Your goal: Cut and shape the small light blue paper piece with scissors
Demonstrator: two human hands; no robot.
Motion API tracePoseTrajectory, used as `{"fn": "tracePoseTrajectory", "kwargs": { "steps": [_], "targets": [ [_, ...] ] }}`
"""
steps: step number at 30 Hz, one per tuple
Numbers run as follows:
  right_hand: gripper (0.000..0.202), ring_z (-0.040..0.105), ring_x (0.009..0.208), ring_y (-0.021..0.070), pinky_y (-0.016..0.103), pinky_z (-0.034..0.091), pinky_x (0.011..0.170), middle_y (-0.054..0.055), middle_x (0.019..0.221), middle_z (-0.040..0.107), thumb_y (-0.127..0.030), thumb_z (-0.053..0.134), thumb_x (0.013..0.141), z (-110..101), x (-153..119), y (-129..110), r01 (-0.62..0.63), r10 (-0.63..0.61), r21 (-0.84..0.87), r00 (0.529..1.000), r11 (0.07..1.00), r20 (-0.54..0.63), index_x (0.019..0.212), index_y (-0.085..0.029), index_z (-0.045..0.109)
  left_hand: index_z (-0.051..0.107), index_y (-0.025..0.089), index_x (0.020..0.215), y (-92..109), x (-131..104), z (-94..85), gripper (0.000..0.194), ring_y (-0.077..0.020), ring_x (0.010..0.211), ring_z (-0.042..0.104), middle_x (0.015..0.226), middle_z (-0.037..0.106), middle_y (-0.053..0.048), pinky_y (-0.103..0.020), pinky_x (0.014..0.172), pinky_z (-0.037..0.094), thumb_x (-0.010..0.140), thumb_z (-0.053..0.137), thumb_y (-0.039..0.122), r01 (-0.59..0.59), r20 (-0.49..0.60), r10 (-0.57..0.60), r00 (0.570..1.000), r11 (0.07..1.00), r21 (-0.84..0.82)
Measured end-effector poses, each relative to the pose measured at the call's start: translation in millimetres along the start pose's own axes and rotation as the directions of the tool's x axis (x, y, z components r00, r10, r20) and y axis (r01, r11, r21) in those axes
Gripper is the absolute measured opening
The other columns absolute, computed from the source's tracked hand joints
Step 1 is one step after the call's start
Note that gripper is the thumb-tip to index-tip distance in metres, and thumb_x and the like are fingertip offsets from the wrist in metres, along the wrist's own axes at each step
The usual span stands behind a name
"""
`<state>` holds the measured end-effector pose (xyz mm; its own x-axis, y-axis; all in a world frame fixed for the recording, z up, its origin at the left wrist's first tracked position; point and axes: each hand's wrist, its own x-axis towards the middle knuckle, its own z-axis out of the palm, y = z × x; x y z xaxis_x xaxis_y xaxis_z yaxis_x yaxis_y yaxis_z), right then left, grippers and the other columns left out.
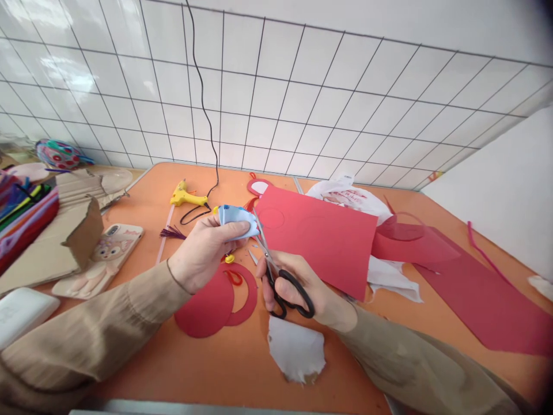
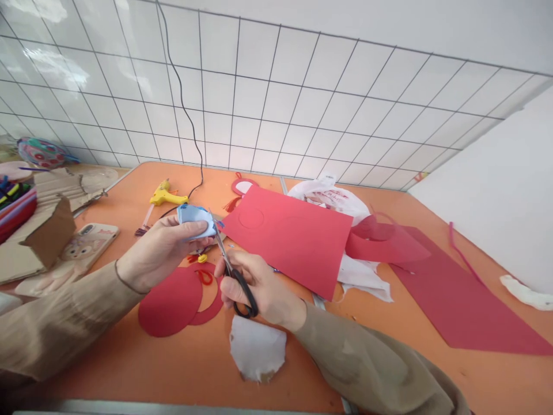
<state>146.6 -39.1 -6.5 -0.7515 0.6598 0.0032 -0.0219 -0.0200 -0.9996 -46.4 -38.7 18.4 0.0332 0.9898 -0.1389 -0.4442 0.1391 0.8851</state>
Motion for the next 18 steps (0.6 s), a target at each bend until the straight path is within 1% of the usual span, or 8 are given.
{"fn": "tracePoseTrajectory", "kwargs": {
  "steps": [3, 7, 12, 14, 18],
  "targets": [
    [0.053, 0.055, 0.058, 0.0128, 0.026, 0.042, 0.054, -0.001, 0.067, 0.054, -0.067, 0.065, 0.080, -1, 1, 1, 0.023, -0.023, -0.005, 1.000, 1.000, -0.002, 0.092, -0.017, 0.050, 0.075, 0.017, 0.066, -5, 0, 1.1, 0.006, -0.0119, 0.073, 0.062, 0.076, 0.072, -0.002, -0.022, 0.070, 0.049, 0.066, 0.080, 0.020, -0.002, 0.009, 0.002, 1.000, 1.000, 0.002],
    [0.053, 0.056, 0.058, 0.0130, 0.026, 0.043, 0.054, 0.000, 0.068, 0.056, -0.067, 0.067, 0.079, -1, 2, 0, 0.037, -0.037, -0.008, 0.999, 0.999, -0.024, 0.091, -0.017, 0.051, 0.073, 0.018, 0.064, -10, -2, 2.7, 0.008, -0.0111, 0.069, 0.058, 0.072, 0.069, -0.001, -0.023, 0.069, 0.047, 0.067, 0.080, 0.020, 0.003, 0.036, -0.004, 0.999, 1.000, 0.027],
    [0.053, 0.056, 0.057, 0.0132, 0.024, 0.039, 0.050, -0.001, 0.066, 0.055, -0.067, 0.066, 0.080, -2, 3, 0, 0.060, -0.062, -0.047, 0.997, 0.997, -0.042, 0.090, -0.017, 0.050, 0.073, 0.018, 0.062, -14, -3, 4.0, 0.008, -0.0114, 0.071, 0.056, 0.069, 0.067, 0.000, -0.023, 0.070, 0.045, 0.065, 0.081, 0.021, 0.016, 0.000, -0.016, 1.000, 0.999, 0.050],
    [0.053, 0.056, 0.057, 0.0132, 0.024, 0.039, 0.050, 0.000, 0.066, 0.056, -0.067, 0.065, 0.080, -3, 4, 2, 0.070, -0.073, -0.070, 0.996, 0.995, -0.051, 0.090, -0.017, 0.050, 0.073, 0.018, 0.063, -15, -4, 4.3, 0.008, -0.0108, 0.069, 0.056, 0.070, 0.068, 0.000, -0.023, 0.068, 0.045, 0.065, 0.081, 0.021, 0.030, -0.010, -0.030, 1.000, 0.999, 0.033],
    [0.052, 0.054, 0.056, 0.0132, 0.025, 0.040, 0.050, 0.001, 0.066, 0.057, -0.067, 0.064, 0.081, -5, 4, 6, 0.090, -0.098, -0.114, 0.993, 0.989, -0.059, 0.091, -0.017, 0.051, 0.071, 0.016, 0.061, -13, -4, 5.1, 0.012, -0.0090, 0.060, 0.053, 0.064, 0.065, 0.001, -0.022, 0.061, 0.045, 0.063, 0.082, 0.021, 0.087, 0.032, -0.086, 0.996, 0.996, -0.026]
  ]
}}
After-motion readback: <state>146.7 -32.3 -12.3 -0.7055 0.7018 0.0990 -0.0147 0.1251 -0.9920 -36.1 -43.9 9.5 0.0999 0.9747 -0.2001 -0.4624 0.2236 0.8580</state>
